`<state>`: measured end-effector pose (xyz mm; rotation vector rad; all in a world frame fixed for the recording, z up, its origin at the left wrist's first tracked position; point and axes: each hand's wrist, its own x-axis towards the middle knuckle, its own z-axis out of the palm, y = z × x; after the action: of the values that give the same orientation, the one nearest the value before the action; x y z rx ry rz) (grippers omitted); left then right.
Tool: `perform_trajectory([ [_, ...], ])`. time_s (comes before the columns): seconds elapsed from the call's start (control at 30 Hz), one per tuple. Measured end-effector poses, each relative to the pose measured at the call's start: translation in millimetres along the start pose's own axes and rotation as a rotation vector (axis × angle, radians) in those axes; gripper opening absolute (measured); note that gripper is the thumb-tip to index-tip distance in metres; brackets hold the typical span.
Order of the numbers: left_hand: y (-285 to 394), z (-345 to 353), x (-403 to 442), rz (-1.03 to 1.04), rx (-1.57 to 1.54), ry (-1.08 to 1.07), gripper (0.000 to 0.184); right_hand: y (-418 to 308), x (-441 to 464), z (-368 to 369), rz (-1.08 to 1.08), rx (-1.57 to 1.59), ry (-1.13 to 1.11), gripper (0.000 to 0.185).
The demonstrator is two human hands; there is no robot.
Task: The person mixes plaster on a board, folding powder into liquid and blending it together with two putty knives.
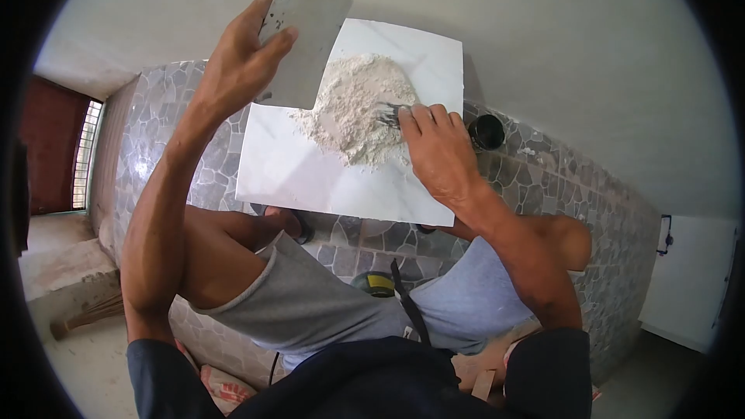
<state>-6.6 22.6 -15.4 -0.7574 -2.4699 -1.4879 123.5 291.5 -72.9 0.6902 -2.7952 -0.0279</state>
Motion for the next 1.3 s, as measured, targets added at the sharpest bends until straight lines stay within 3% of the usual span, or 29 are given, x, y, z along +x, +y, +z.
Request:
perform_trajectory([
  [0.27,1,3,0,-0.055,-0.015,-0.022,0.052,12,-4,-4,0.254,0.399,0.108,0.028],
  [0.47,9,10,-4,-0.091,-0.062,-0.067,0.052,13,-5,-2,0.303,0.501,0.138,0.021],
  [0.57,14,24,-9,-0.106,-0.003,-0.112,0.052,17,8,-8,0.618,0.568,0.005,0.02],
  [0.67,23,54,-23,-0.064,0.047,-0.13,0.043,17,21,-10,0.879,1.042,0.015,0.021],
  [0.77,37,82,-39,-0.063,0.042,-0.159,0.035,12,29,3,0.92,1.184,0.13,0.02],
  [0.87,45,94,-43,-0.118,0.039,-0.225,0.026,-2,38,-8,0.924,1.125,0.156,0.022],
  [0.97,40,100,-41,-0.125,0.07,-0.243,0.023,-6,34,-30,0.904,0.97,0.009,0.022],
  [1.1,25,97,-37,-0.111,0.107,-0.259,0.023,-4,23,-45,0.881,1.03,0.051,0.024],
  [1.3,26,61,-23,0.099,0.126,-0.266,0.023,55,3,-48,0.784,0.815,0.03,0.033],
])
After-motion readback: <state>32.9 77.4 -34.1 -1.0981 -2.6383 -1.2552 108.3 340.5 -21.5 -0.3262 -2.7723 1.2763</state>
